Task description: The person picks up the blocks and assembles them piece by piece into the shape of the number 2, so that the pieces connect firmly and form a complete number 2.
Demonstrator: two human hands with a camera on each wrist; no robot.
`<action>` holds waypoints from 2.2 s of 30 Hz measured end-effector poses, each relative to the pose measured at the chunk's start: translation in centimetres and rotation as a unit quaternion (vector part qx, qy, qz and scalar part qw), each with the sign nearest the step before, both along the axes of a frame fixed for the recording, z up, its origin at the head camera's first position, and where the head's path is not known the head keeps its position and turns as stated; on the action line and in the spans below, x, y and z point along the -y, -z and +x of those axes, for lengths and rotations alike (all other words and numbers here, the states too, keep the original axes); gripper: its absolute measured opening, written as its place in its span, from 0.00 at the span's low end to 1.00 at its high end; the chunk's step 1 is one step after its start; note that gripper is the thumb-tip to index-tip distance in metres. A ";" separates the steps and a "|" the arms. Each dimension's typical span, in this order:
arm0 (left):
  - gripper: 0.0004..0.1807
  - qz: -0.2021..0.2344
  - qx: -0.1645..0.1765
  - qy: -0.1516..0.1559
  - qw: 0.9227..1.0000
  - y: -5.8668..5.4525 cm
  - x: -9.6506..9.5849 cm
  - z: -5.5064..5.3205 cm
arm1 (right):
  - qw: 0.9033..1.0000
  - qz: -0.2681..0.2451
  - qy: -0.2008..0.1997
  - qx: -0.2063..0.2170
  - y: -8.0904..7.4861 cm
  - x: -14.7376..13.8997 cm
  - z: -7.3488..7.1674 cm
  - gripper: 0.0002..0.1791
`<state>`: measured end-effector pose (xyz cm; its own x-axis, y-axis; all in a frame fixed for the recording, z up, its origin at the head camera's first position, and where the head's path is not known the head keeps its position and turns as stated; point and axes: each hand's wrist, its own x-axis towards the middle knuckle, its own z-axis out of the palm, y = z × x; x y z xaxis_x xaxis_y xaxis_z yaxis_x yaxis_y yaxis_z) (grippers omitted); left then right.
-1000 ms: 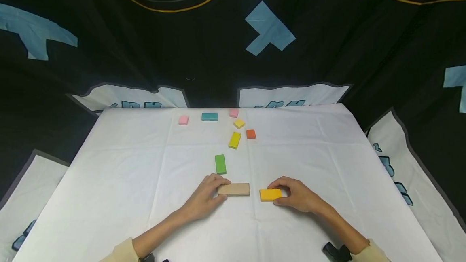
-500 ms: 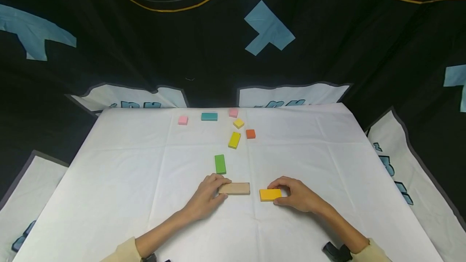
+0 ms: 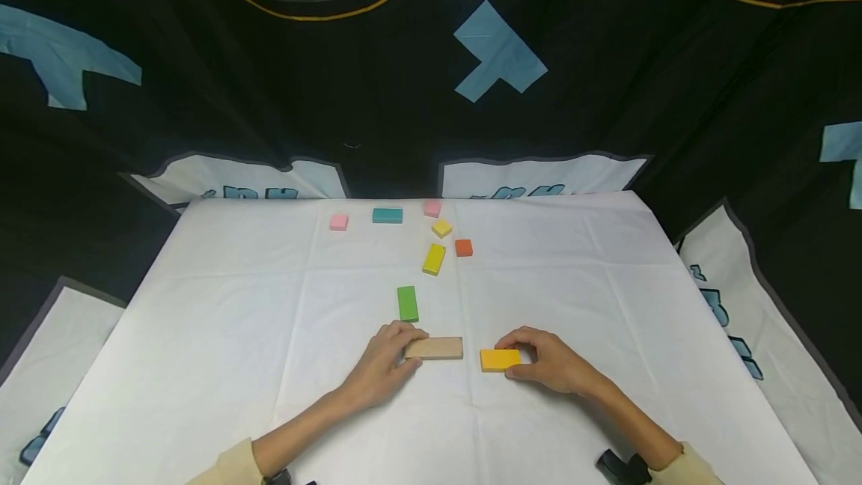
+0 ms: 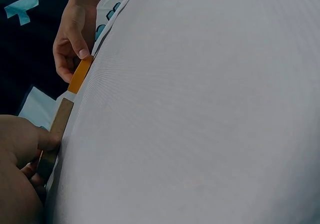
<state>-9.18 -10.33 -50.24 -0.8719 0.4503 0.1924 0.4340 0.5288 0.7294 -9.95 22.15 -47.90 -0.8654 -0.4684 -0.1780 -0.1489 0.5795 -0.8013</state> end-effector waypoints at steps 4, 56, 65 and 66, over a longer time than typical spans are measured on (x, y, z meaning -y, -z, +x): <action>0.19 -0.002 -0.001 -0.002 1.000 0.1 0.0 0.0 | 1.000 -0.008 0.004 0.003 0.0 0.1 0.0 0.16; 0.19 -0.012 -0.004 -0.013 1.000 -0.1 -0.3 0.2 | 0.999 0.005 0.024 -0.025 0.5 3.1 -1.2 0.17; 0.19 -0.009 -0.007 -0.011 1.000 -0.2 -0.3 0.1 | 0.999 0.011 0.021 -0.031 0.3 3.4 -1.2 0.18; 0.19 -0.009 -0.007 -0.011 1.000 -0.2 -0.3 0.2 | 0.999 0.013 0.021 -0.032 0.2 3.4 -1.2 0.18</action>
<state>-9.03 -10.03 -50.07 -0.8792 0.4343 0.1959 0.4315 0.5515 0.7139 -11.19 18.76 -48.15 -0.8940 -0.4278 -0.1330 -0.1746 0.6061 -0.7760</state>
